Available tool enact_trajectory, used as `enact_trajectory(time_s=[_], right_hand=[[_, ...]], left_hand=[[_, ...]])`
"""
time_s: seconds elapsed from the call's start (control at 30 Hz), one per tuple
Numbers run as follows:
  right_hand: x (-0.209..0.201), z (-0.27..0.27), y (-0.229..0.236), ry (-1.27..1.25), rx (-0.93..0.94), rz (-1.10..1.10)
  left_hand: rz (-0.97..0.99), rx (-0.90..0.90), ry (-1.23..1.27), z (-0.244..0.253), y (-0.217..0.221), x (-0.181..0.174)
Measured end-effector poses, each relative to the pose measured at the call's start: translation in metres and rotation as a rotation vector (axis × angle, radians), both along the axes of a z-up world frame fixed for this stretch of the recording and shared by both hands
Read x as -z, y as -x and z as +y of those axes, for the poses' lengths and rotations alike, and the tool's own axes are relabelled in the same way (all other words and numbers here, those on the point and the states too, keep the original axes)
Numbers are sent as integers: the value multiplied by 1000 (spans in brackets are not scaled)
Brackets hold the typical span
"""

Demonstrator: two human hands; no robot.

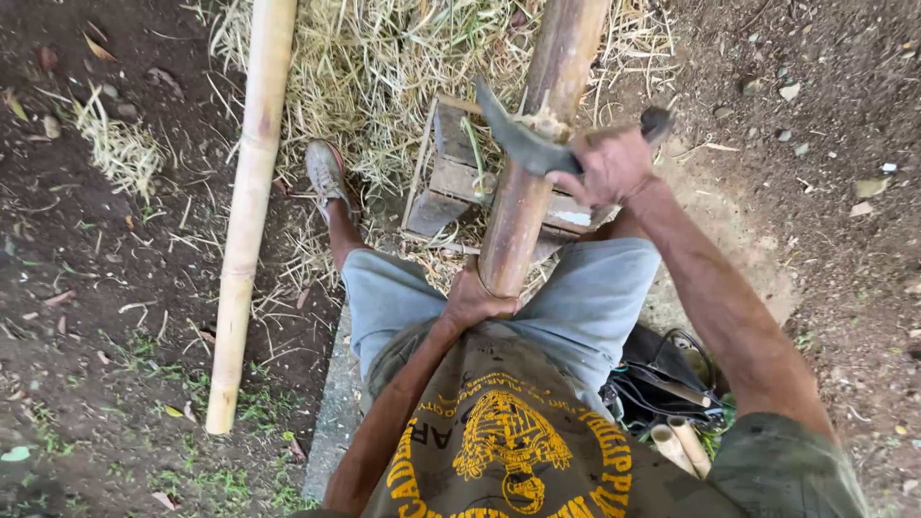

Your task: Scraping the outer surface of a bamboo pole with a billhook knife.

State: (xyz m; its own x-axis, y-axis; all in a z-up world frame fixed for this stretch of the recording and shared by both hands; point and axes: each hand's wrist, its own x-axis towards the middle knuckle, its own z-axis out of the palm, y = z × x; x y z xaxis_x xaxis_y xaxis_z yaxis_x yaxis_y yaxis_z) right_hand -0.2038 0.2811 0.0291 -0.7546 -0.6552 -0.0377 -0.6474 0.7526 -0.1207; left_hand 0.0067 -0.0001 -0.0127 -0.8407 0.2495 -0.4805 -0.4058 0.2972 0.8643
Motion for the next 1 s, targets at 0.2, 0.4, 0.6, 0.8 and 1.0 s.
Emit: enact_trajectory(time_s=[0.2,0.4,0.6,0.8,1.0], right_hand=[[-24,-23,-31,11,-316,-102],[-25,4,22,-214,140,-16],[1,-14,-15,-194,-303,-129],[-20,31,36,-236,256,-39],[-20,40,17,52,357,125]], left_hand=[[-78,-40,-31,-1,6,-15],[-62,-34,-41,-1,11,-24],[-31,-35,-48,-1,15,-31],[-46,-26,-47,0,11,-21],[10,-31,-72,-2,6,-13]])
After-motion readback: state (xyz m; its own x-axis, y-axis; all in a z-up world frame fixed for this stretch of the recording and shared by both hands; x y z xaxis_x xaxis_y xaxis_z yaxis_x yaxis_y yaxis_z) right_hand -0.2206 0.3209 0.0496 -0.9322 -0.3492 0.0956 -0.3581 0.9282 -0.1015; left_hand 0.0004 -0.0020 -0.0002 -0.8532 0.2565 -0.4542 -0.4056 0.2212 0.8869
